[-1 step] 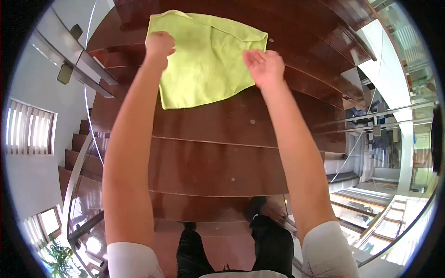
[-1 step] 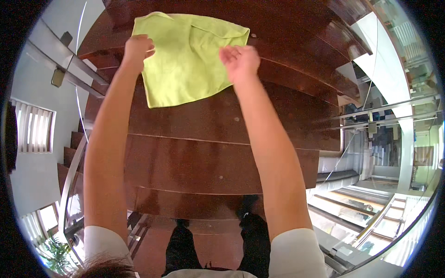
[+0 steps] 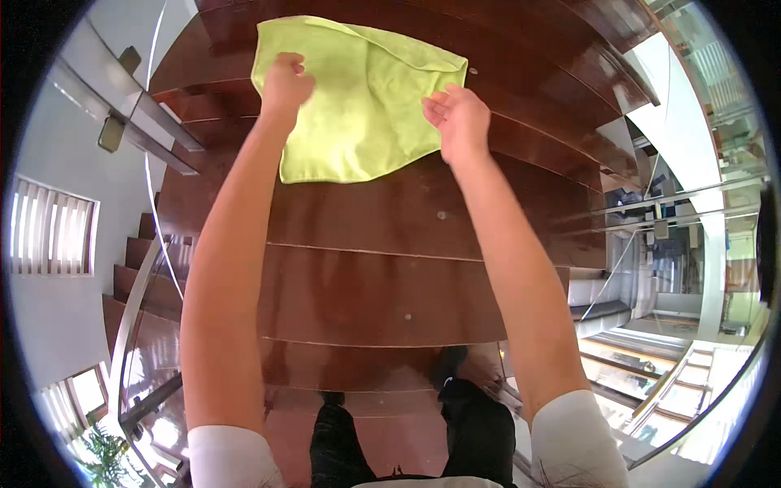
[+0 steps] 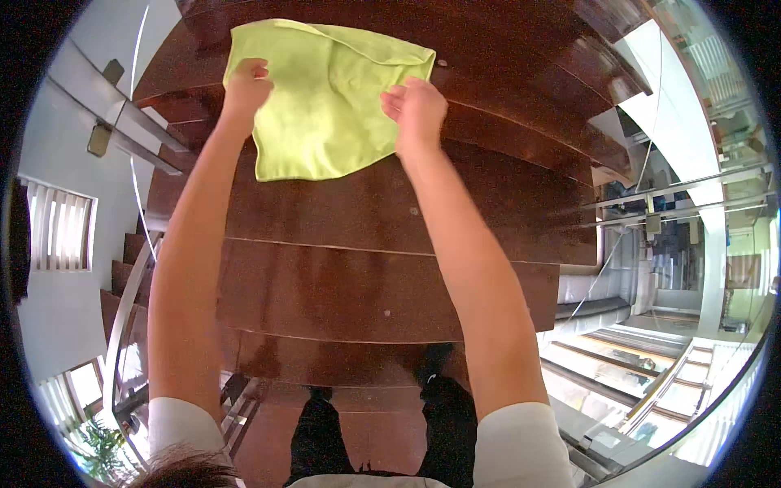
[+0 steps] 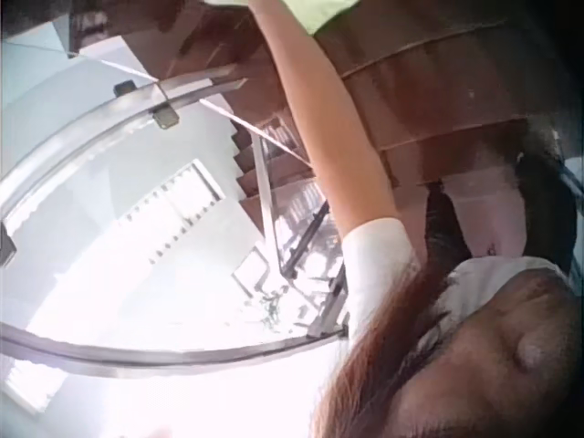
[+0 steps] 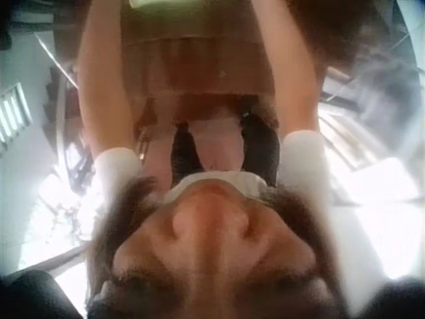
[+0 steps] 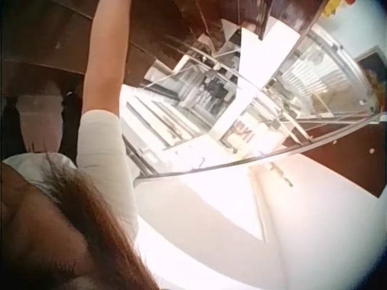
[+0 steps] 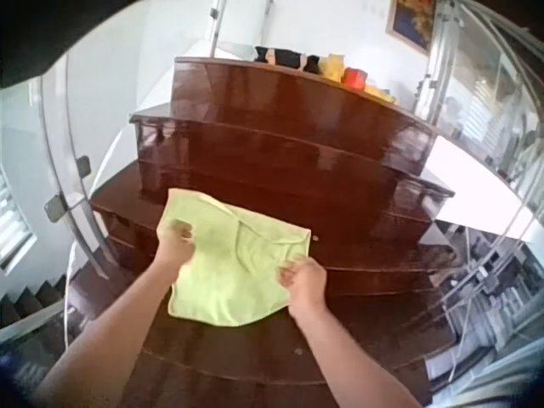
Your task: The person wipes the wooden steps and glass railing of a staircase with a yellow cloth and a green cloth.
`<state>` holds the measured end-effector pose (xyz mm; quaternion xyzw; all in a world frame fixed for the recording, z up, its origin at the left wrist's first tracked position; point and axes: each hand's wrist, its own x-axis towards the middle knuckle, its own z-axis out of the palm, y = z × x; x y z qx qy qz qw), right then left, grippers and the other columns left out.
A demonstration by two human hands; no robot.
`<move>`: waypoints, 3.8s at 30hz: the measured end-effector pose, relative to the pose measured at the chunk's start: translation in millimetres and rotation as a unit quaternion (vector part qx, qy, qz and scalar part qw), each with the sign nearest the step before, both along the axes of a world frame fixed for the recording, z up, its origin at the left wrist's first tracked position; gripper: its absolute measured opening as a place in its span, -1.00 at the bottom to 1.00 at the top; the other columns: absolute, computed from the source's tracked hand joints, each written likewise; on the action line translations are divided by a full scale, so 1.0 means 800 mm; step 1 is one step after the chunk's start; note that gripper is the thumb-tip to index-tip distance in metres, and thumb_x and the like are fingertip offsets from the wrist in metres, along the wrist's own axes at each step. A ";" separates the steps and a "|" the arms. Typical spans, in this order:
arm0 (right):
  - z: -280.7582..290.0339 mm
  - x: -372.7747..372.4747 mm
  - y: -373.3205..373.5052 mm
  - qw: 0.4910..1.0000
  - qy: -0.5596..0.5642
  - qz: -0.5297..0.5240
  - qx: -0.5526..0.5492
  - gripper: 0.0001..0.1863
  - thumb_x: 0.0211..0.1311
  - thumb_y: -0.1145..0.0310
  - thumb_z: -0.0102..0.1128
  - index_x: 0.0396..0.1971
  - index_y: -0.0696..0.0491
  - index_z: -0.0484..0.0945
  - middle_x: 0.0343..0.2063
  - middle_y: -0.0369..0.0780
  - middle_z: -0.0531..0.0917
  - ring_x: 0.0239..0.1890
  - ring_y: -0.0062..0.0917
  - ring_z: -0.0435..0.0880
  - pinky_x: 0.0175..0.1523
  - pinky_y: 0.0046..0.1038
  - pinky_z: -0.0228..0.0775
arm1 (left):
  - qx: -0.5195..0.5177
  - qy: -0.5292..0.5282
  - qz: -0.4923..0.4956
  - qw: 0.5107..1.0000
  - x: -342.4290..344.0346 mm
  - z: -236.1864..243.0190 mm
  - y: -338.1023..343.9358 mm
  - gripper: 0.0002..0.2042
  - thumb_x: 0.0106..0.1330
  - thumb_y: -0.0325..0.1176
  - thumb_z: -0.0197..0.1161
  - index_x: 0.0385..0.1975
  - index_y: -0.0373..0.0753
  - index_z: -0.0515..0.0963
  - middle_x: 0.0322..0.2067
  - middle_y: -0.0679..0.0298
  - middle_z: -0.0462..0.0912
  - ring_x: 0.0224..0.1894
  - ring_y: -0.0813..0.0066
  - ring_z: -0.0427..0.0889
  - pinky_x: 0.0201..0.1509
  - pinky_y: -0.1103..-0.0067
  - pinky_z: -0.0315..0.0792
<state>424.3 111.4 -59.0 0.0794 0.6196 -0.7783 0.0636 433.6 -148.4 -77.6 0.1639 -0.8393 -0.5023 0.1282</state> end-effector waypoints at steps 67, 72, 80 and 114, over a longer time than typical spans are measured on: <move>-0.058 -0.146 0.029 0.529 0.447 0.172 0.701 -0.05 -0.24 0.26 0.48 0.20 0.28 0.19 0.19 0.07 0.28 0.22 -0.06 0.29 0.31 -0.22 0.18 | -0.529 0.091 -0.108 0.837 -0.088 -0.054 0.160 -0.50 0.13 -0.36 0.14 0.14 -0.24 0.38 0.07 0.03 0.43 0.18 0.08 0.35 0.27 0.11 0.14; -0.056 -0.128 -0.178 0.520 0.474 0.170 0.690 -0.11 -0.20 0.23 0.42 0.19 0.26 0.25 0.20 0.01 0.31 0.23 -0.15 0.32 0.32 -0.25 0.18 | -0.530 0.115 -0.007 0.840 -0.073 -0.059 -0.042 -0.63 0.19 -0.41 0.12 0.03 -0.29 0.41 0.07 0.07 0.44 0.23 0.19 0.33 0.34 0.30 0.14; -0.023 -0.086 -0.384 0.532 0.440 0.206 0.694 -0.08 -0.22 0.01 0.46 0.13 0.25 0.31 0.12 0.03 0.41 0.21 -0.15 0.35 0.30 -0.17 0.17 | -0.527 -0.160 -0.017 0.834 -0.078 -0.018 -0.211 -0.16 -0.07 -0.44 0.43 0.28 -0.28 0.14 0.30 0.04 0.14 0.37 0.16 0.10 0.41 0.34 0.06; -0.235 -0.113 -0.392 0.467 0.533 0.368 0.601 -0.47 0.38 0.08 -0.25 0.26 0.01 0.26 0.24 -0.13 0.33 0.30 -0.36 0.25 0.41 -0.31 0.02 | -0.351 -0.033 0.048 0.935 0.186 -0.212 -0.225 -0.58 0.32 -0.32 0.07 0.14 -0.34 0.30 0.23 -0.07 0.22 0.30 -0.02 0.17 0.42 0.21 0.04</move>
